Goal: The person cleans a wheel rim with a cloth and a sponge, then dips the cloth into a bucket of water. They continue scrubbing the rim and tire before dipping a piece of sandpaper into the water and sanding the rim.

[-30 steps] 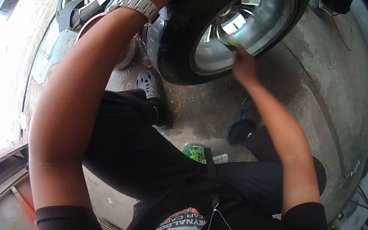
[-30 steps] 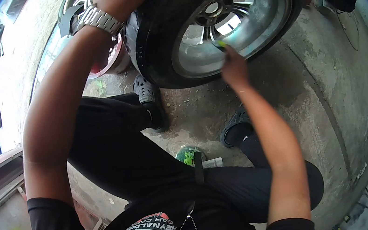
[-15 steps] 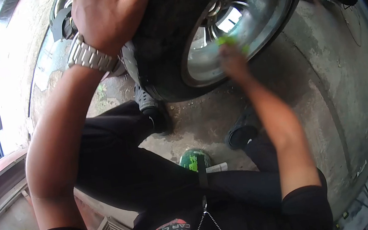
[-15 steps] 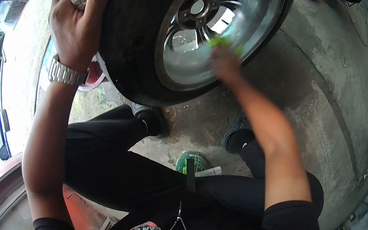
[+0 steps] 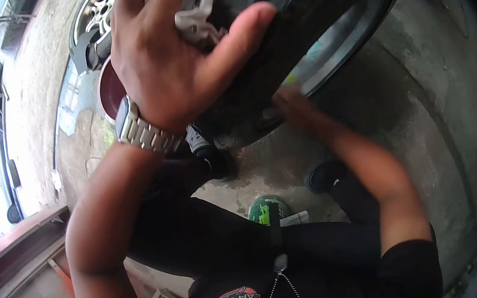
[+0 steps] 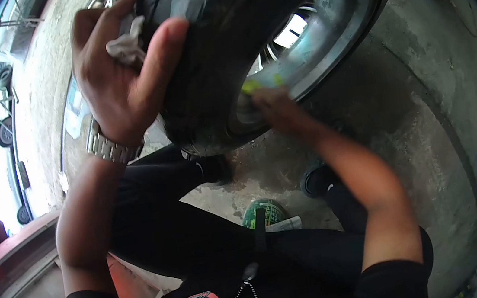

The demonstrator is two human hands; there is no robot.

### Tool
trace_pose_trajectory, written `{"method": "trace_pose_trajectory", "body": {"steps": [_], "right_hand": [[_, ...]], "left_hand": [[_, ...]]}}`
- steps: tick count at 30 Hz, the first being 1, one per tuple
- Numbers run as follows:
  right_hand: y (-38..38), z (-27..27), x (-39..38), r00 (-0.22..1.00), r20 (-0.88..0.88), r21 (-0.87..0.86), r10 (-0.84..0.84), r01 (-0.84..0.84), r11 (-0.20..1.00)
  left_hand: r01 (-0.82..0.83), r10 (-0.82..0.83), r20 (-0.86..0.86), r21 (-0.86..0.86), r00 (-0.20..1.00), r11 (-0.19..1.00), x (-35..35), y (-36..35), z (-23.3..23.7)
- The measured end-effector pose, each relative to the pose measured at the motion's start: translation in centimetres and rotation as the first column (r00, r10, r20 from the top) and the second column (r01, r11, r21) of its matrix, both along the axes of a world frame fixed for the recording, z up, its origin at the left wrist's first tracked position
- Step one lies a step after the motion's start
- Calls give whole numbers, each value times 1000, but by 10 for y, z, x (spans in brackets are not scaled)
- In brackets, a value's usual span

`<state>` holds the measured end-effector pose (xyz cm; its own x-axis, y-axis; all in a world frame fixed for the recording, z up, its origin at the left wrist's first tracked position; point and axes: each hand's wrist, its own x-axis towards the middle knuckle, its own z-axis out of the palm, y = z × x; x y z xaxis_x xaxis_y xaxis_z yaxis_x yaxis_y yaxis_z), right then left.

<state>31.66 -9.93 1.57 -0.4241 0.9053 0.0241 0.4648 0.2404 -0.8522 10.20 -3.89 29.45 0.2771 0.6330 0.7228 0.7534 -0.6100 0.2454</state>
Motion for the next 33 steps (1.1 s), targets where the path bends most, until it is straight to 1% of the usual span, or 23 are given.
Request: {"method": "trace_pose_trajectory", "body": {"steps": [1, 4, 5, 6, 7, 8, 10, 11, 12, 14, 15, 16, 17, 19, 21, 22, 23, 26, 27, 28, 30, 31, 33], "right_hand": [[16, -41, 35, 954, 271, 190, 128, -183, 965], [18, -42, 47, 821, 508, 329, -261, 95, 939], [10, -52, 19, 886, 453, 137, -103, 45, 990], [6, -44, -3, 951, 300, 44, -74, 64, 997], [2, -36, -25, 989, 138, -52, -62, 69, 996], [-11, -10, -33, 982, -98, -76, -159, 152, 986], [-16, -7, -13, 989, -43, -54, -143, 140, 989], [9, -27, 32, 966, 253, 12, -48, 46, 999], [15, -41, 55, 849, 527, 29, 38, -62, 998], [12, -55, 39, 838, 495, 100, -231, 209, 973], [12, -40, 15, 898, 378, -175, -226, 309, 935], [12, -24, -9, 913, 284, -421, -294, 394, 817], [-4, -7, -49, 907, -35, -296, -420, 392, 871], [-15, 3, -62, 898, -295, -167, -326, 287, 943], [3, -9, -18, 985, -168, -223, -50, 12, 975], [12, -35, 21, 989, 144, 50, -19, 12, 999], [13, -59, 46, 897, 436, 302, -69, -74, 950], [16, -70, 31, 769, 391, 523, -506, 268, 809], [16, -60, -1, 867, 301, 186, -397, 354, 916], [14, -37, -44, 916, 136, -168, -377, 397, 902], [-11, 11, -109, 836, -223, -319, -502, 424, 848], [-7, 8, -96, 916, -153, -189, -370, 341, 921], [-1, -5, -60, 992, 23, 60, -125, 123, 991]], "left_hand": [[24, -23, -68, 14, 997, 1000, -3, -4, 4], [48, -50, -137, -18, 989, 999, 5, -21, 12], [55, -64, -146, -70, 987, 996, 10, -28, 12], [107, -108, -100, -14, 989, 994, 12, -26, 5], [118, -118, -117, -4, 986, 993, 17, -24, 7], [126, -125, -138, 1, 983, 992, 19, -26, 11], [132, -133, -169, -21, 977, 991, 15, -29, 10], [164, -161, -173, 6, 972, 986, 14, -24, 10], [195, -189, -179, 17, 965, 981, 12, -23, 10], [225, -216, -209, 21, 954, 974, 11, -22, 12], [243, -230, -228, 31, 946, 970, 11, -21, 12], [264, -249, -240, 28, 938, 964, 11, -20, 11], [288, -265, -252, 61, 931, 956, 13, -12, 11], [281, -267, -229, 29, 936, 959, 11, -8, 13], [295, -282, -226, 28, 933, 955, 5, -1, 12], [301, -288, -227, 26, 930, 953, 1, 1, 11], [310, -298, -224, 20, 928, 951, -4, 2, 10], [289, -279, -201, 22, 939, 957, -14, 5, 6], [296, -288, -205, 10, 935, 955, -15, 4, 4], [305, -295, -209, 17, 932, 952, -18, 7, 4], [332, -317, -235, 25, 919, 943, -25, 16, 6], [340, -325, -216, 35, 921, 940, -28, 19, 6], [356, -346, -172, 29, 922, 934, -34, 22, 1]]}}
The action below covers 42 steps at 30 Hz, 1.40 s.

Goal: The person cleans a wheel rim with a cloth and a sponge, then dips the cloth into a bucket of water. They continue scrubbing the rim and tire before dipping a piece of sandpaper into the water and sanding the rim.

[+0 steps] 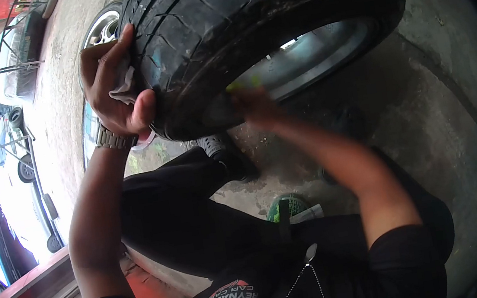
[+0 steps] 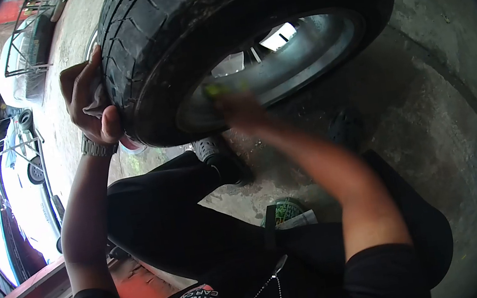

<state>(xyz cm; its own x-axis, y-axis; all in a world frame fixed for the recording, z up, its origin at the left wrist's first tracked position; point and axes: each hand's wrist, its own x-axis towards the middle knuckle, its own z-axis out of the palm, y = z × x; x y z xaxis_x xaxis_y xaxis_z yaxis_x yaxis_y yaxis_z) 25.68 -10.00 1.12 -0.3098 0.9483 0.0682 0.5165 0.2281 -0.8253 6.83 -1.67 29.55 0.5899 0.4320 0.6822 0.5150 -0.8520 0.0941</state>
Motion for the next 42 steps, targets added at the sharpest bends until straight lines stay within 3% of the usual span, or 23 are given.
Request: {"method": "trace_pose_trajectory", "body": {"steps": [2, 3, 5, 6, 7, 9, 12, 13, 15, 18, 20, 23, 25, 28, 29, 31, 32, 34, 35, 38, 39, 40, 42], "right_hand": [[12, -64, 71, 939, 333, 3, 85, -91, 996], [15, -62, 66, 923, 372, 172, -97, 34, 984], [10, -63, 57, 824, 348, 487, -446, 248, 837], [1, -46, 26, 916, 229, 92, -331, 318, 944], [10, -18, -18, 960, 60, -289, -274, 280, 916], [2, -4, -95, 892, -220, -59, -395, 392, 918], [-5, -27, -29, 997, 9, 119, -76, 74, 990], [-2, -61, 12, 997, -34, 103, -68, 71, 992], [10, -57, 66, 952, 237, 168, -192, 154, 974], [12, -25, -19, 969, 195, -279, -151, 203, 939], [-8, -28, -98, 896, -156, 174, -417, 440, 881], [-9, -25, -19, 992, 82, 254, -100, 76, 964], [1, -62, 51, 932, 291, 131, -215, 184, 974], [7, -31, 10, 900, 63, -261, -432, 432, 863], [11, -50, -35, 890, -40, -46, -454, 452, 891], [8, -7, -87, 831, -223, -86, -510, 504, 859], [12, -2, -70, 937, -71, 18, -343, 345, 939], [8, -11, 1, 963, 269, 109, -9, -21, 994], [4, -61, 31, 976, 7, 109, -218, 216, 970], [10, -39, 46, 849, 345, 71, -400, 402, 913], [18, -23, 21, 919, 53, -484, -391, 366, 795], [8, -29, -33, 878, -50, -157, -476, 463, 872], [8, -39, -59, 894, -142, 273, -426, 449, 851]], "left_hand": [[12, -13, -35, -14, 999, 1000, -10, 3, -1], [27, -27, -31, -16, 999, 1000, -14, 7, -2], [28, -29, -17, -21, 999, 999, -20, 9, -3], [26, -27, -29, -40, 999, 999, -21, 3, -5], [28, -28, -34, -28, 999, 999, -20, 4, -4], [34, -35, -38, -6, 999, 999, -20, 7, -4], [20, -19, 12, -41, 1000, 999, -28, 7, -10], [9, -9, 20, -33, 1000, 999, -29, 6, -11], [4, -4, 3, -9, 1000, 1000, -33, 6, -10], [33, -32, 40, -27, 999, 999, -29, 7, -11], [44, -44, 13, 14, 999, 999, -26, 13, -9], [6, -7, -21, -20, 1000, 1000, -22, 8, -8], [24, -25, 2, 17, 1000, 1000, -15, 11, -9], [-4, 3, 17, 12, 1000, 1000, -11, 11, -8], [46, -46, 35, 9, 998, 999, -4, 9, -5], [90, -93, 63, 39, 994, 995, 13, 14, 5], [79, -81, 72, 41, 994, 996, 19, 12, 7], [76, -78, 81, 22, 994, 997, 26, 3, 2], [73, -76, 84, 35, 994, 997, 27, 4, 1], [69, -69, 98, 9, 993, 998, 29, -1, 4], [84, -78, 135, -44, 988, 995, 30, 1, -1], [99, -100, 118, 10, 988, 995, 35, 5, 3], [117, -121, 106, 47, 987, 992, 42, 9, 5]]}}
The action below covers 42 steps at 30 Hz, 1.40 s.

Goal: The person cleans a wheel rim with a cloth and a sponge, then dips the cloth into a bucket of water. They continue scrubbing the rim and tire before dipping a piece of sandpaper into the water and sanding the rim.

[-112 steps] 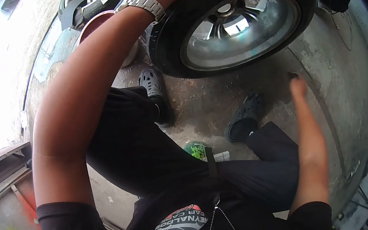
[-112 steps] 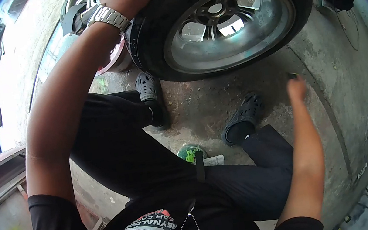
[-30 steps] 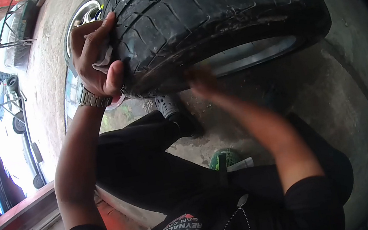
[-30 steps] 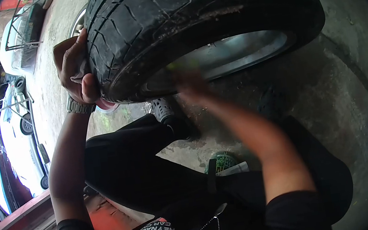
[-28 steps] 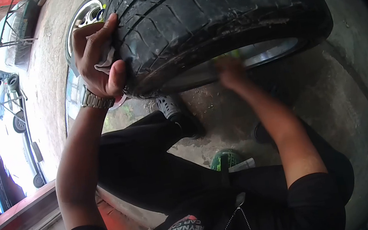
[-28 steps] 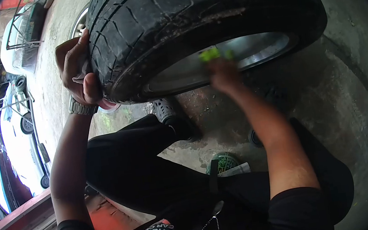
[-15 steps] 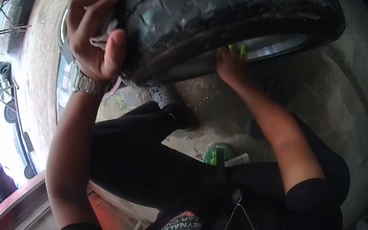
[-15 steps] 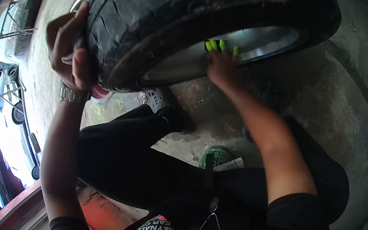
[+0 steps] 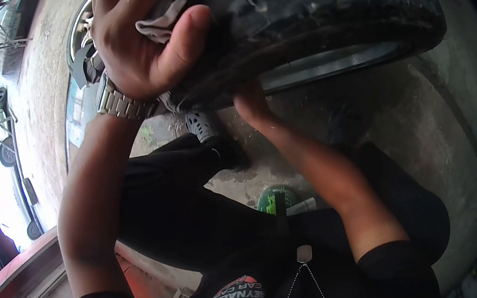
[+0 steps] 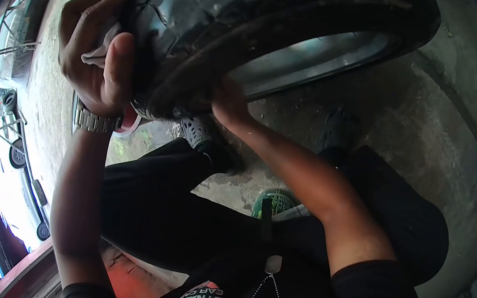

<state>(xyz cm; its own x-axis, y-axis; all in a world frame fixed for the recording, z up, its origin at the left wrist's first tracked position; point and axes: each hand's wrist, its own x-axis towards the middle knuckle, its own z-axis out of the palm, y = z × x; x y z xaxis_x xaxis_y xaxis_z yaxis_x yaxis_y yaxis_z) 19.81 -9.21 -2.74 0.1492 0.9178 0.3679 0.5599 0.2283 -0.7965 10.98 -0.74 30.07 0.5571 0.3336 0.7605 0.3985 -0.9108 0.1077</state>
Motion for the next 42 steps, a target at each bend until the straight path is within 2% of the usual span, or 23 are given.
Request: {"method": "trace_pose_trajectory", "body": {"steps": [2, 3, 6, 7, 9, 11, 13, 16, 19, 21, 22, 23, 24, 25, 26, 27, 28, 30, 32, 33, 36, 39, 42], "right_hand": [[-10, -9, 45, 975, 149, 69, 168, -179, 981], [-5, -5, 88, 935, -46, -284, 351, -349, 893], [5, -20, 116, 957, 277, -388, 91, 24, 921], [4, -44, 83, 932, 330, -355, 150, -24, 934], [9, -31, 28, 975, 191, -235, 113, -66, 970], [-9, 46, 16, 968, -251, -86, -7, -15, 996], [0, -4, 80, 956, -20, -244, 291, -287, 926], [4, -9, 106, 984, 180, -323, 0, 59, 945], [6, 17, -1, 986, -25, -154, -167, 161, 975], [9, 14, 20, 999, 26, -51, -29, 30, 998], [6, 8, 37, 998, 51, -8, 37, -37, 999], [4, -13, 76, 988, 67, -124, 140, -131, 984], [8, -12, 94, 990, 117, -231, 80, -51, 972], [10, -1, 106, 985, 168, -341, 33, 27, 940], [10, 4, 110, 974, 226, -445, -5, 108, 889], [17, -3, 83, 982, -141, -504, -125, 37, 863], [10, -7, 32, 989, -46, -352, -140, 115, 929], [13, -1, 9, 994, 26, -174, -104, 107, 979], [9, -6, 57, 994, -50, -209, 92, -101, 973], [5, -21, 87, 973, -107, -237, 202, -223, 946], [10, -11, 116, 989, 149, -395, 1, 58, 917], [3, 2, 13, 987, 28, -125, -161, 163, 979], [2, 0, 78, 976, 101, -250, 191, -161, 955]], "left_hand": [[4, -4, 12, 14, 1000, 1000, 8, -2, 0], [4, -5, 30, 25, 1000, 1000, 14, -3, -2], [-43, 42, -53, -11, 998, 999, 17, -12, 14], [-8, 6, -51, -53, 999, 999, 19, -12, 18], [-22, 20, -36, -50, 999, 999, 26, -7, 17], [-4, 2, -24, -92, 1000, 996, 28, -6, 19], [17, -17, 5, -25, 1000, 1000, 27, 1, 11], [22, -22, -28, -13, 999, 1000, 26, 2, 13], [50, -52, -70, -37, 996, 998, 28, 9, 17], [23, -28, -55, -82, 998, 996, 29, 14, 16], [-3, 0, -17, -149, 1000, 989, 31, 15, 10], [69, -68, 17, -324, 998, 943, 31, 13, 15], [132, -112, 70, -484, 991, 865, 31, 12, 20], [261, -217, 155, -719, 964, 645, 28, -3, 38], [142, -98, 106, -599, 990, 788, 43, -17, 33], [-19, 58, 70, -462, 996, 887, 58, -30, 27], [-194, 227, 63, -332, 972, 923, 73, -44, 21], [-148, 192, 65, -419, 979, 896, 74, -48, 35], [-162, 200, 47, -425, 979, 891, 77, -50, 37], [-235, 249, 1, -317, 969, 919, 81, -46, 28], [-83, 130, 101, -381, 986, 921, 78, -43, 36], [-93, 132, 113, -300, 985, 949, 88, -35, 24], [-28, 104, 122, -505, 987, 863, 89, -46, 42]]}}
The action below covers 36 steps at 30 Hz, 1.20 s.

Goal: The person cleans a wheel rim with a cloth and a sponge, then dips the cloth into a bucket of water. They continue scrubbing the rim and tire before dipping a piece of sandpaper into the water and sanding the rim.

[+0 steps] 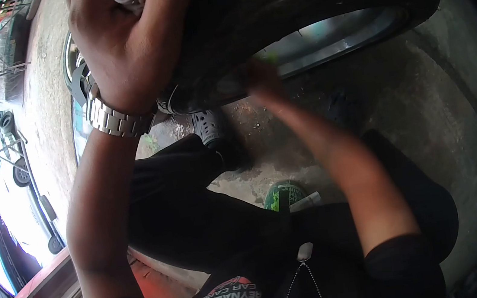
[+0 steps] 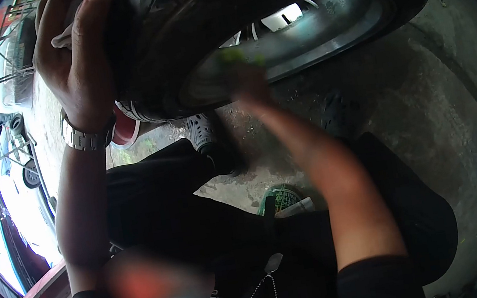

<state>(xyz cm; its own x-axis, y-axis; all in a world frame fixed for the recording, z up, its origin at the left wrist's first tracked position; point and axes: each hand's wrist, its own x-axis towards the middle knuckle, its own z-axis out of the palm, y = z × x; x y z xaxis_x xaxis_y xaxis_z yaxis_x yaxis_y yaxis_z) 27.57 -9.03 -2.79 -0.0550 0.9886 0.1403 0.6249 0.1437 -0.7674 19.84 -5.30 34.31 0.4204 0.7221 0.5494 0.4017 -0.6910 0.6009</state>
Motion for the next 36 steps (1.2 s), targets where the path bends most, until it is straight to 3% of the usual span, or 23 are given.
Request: {"method": "trace_pose_trajectory", "body": {"steps": [1, 4, 6, 8, 9, 12, 15, 17, 18, 19, 20, 22, 23, 24, 26, 27, 29, 31, 32, 34, 36], "right_hand": [[-1, -19, 31, 985, -141, -183, -97, 70, 981], [5, -17, -2, 946, -161, -294, -280, 224, 929], [-1, 34, -30, 980, -5, -165, -197, 194, 967], [-11, 39, -26, 952, -218, -74, -213, 201, 977], [-10, 6, 6, 987, -143, 95, -67, 81, 992], [4, 11, 34, 963, -80, -391, -256, 206, 897], [-11, 53, -55, 936, -221, -139, -276, 250, 958], [-11, 19, -22, 980, -171, 43, -103, 112, 993], [-9, -5, 6, 991, -132, 139, -18, 36, 990], [-8, -30, 38, 959, -272, -161, -74, 31, 986], [-2, -22, 31, 968, -230, -251, -101, 41, 967], [-1, 6, 4, 979, -130, -448, -154, 80, 890], [-5, 2, -18, 991, -16, -176, -136, 132, 976], [-9, 5, -39, 971, 135, 116, -196, 181, 977], [-21, -1, -25, 995, 47, 130, -89, 82, 988], [-16, -5, 10, 991, -130, -88, -15, 4, 996], [3, -56, 25, 995, -35, -69, -96, 94, 993], [-17, -57, 0, 986, 20, 76, -165, 163, 984], [-27, -22, -37, 979, 31, 246, -200, 186, 951], [-27, -10, -35, 989, 42, 262, -144, 128, 957], [-16, -33, 25, 999, 15, -48, 38, -37, 998]], "left_hand": [[11, -11, -3, 8, 1000, 1000, 1, 0, 0], [-87, 87, -58, 0, 995, 996, 7, -4, 1], [-96, 97, -60, 10, 994, 995, 9, -3, 0], [-17, 18, -37, 35, 999, 999, 2, 4, -3], [-31, 32, -31, 37, 999, 999, 2, 7, -5], [-5, 7, -21, 83, 1000, 997, -6, 7, -5], [-38, 38, -1, 84, 999, 996, -5, 7, -8], [-68, 67, 13, 6, 998, 998, -9, -1, -8], [-93, 94, -10, 95, 996, 991, -14, 5, -18], [-120, 127, -29, 185, 991, 975, -19, 10, -28], [-149, 167, -43, 273, 985, 950, -24, 16, -37], [-140, 142, 8, 225, 990, 964, -45, 23, -44], [-119, 112, 44, 232, 993, 965, -46, 22, -44], [-137, 136, 20, 247, 990, 959, -43, 17, -43], [-151, 160, -11, 265, 987, 952, -49, 13, -45], [-169, 178, -10, 267, 984, 949, -52, 8, -49], [-189, 194, 13, 288, 981, 939, -57, 3, -50], [-217, 230, -17, 278, 973, 936, -60, -9, -51], [-228, 243, -19, 288, 970, 930, -60, -12, -49], [-257, 278, -41, 276, 960, 926, -63, -16, -50], [-281, 292, -8, 252, 956, 926, -65, -17, -53]]}}
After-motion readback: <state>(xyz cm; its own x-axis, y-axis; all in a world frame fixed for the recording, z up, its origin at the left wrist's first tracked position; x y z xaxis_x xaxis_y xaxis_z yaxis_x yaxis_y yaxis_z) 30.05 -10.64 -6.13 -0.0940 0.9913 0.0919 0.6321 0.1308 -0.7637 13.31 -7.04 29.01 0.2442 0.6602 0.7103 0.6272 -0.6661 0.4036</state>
